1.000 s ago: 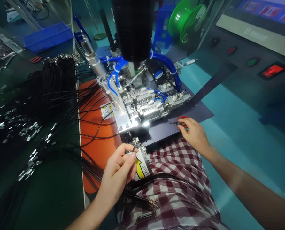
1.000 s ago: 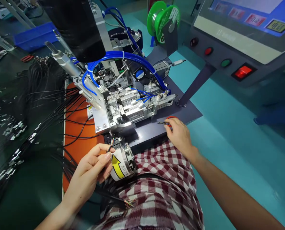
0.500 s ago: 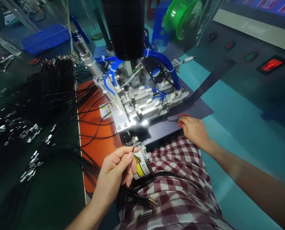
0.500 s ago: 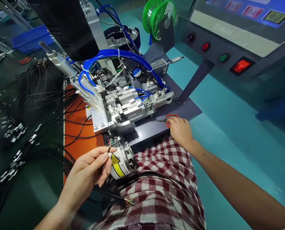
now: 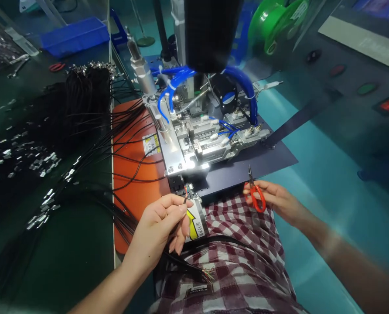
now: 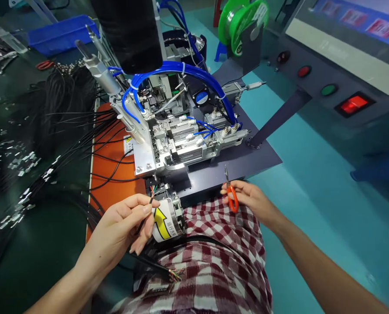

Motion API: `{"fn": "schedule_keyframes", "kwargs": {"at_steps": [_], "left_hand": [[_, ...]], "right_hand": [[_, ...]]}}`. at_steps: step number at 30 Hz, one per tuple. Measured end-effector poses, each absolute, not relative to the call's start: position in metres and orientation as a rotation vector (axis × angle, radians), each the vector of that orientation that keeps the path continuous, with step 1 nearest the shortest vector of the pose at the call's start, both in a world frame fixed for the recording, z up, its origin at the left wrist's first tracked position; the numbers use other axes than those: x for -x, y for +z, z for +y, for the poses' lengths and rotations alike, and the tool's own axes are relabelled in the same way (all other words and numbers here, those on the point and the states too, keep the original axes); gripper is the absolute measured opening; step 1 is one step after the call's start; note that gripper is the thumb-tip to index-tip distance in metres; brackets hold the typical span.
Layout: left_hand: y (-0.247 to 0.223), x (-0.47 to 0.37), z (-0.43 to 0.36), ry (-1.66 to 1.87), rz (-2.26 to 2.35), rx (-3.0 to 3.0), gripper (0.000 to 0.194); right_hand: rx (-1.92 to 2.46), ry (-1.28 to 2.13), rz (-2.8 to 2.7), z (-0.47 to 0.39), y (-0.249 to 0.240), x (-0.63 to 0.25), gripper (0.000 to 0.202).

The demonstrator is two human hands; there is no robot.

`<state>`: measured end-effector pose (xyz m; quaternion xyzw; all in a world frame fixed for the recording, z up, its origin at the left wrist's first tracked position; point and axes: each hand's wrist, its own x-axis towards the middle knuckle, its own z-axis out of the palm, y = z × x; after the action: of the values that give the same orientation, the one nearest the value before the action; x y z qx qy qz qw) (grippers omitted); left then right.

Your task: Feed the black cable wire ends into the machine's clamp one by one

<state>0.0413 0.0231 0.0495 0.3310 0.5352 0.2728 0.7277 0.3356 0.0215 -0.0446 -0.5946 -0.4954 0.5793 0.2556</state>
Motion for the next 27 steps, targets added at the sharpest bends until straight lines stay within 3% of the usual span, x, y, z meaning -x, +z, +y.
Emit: {"fn": "schedule_keyframes", "kwargs": {"at_steps": [2,4,10,14,21,27], "left_hand": [[0.048,-0.042,0.023,0.609,1.169,-0.753,0.018],[0.047,-0.042,0.023,0.615,1.162,-0.766,0.018],[0.049,-0.039,0.020,0.630,1.124,-0.765,0.020],[0.049,-0.038,0.019,0.636,1.116,-0.777,0.020],[0.048,-0.038,0.019,0.640,1.096,-0.769,0.017],[0.048,-0.039,0.020,0.631,1.088,-0.782,0.018]], "right_hand": [[1.420,1.734,-1.267,0.009,-0.025,-0.310,0.026],[1.348,1.683,-1.410,0.005,-0.006,-0.284,0.019],[1.414,0.620,-2.195,0.020,0.026,-0.247,0.031],[1.407,0.281,-2.348,0.028,0.027,-0.246,0.032],[1.293,0.085,-2.503,0.034,0.029,-0.238,0.032],[1.286,0.119,-2.527,0.038,0.034,-0.237,0.025]]}}
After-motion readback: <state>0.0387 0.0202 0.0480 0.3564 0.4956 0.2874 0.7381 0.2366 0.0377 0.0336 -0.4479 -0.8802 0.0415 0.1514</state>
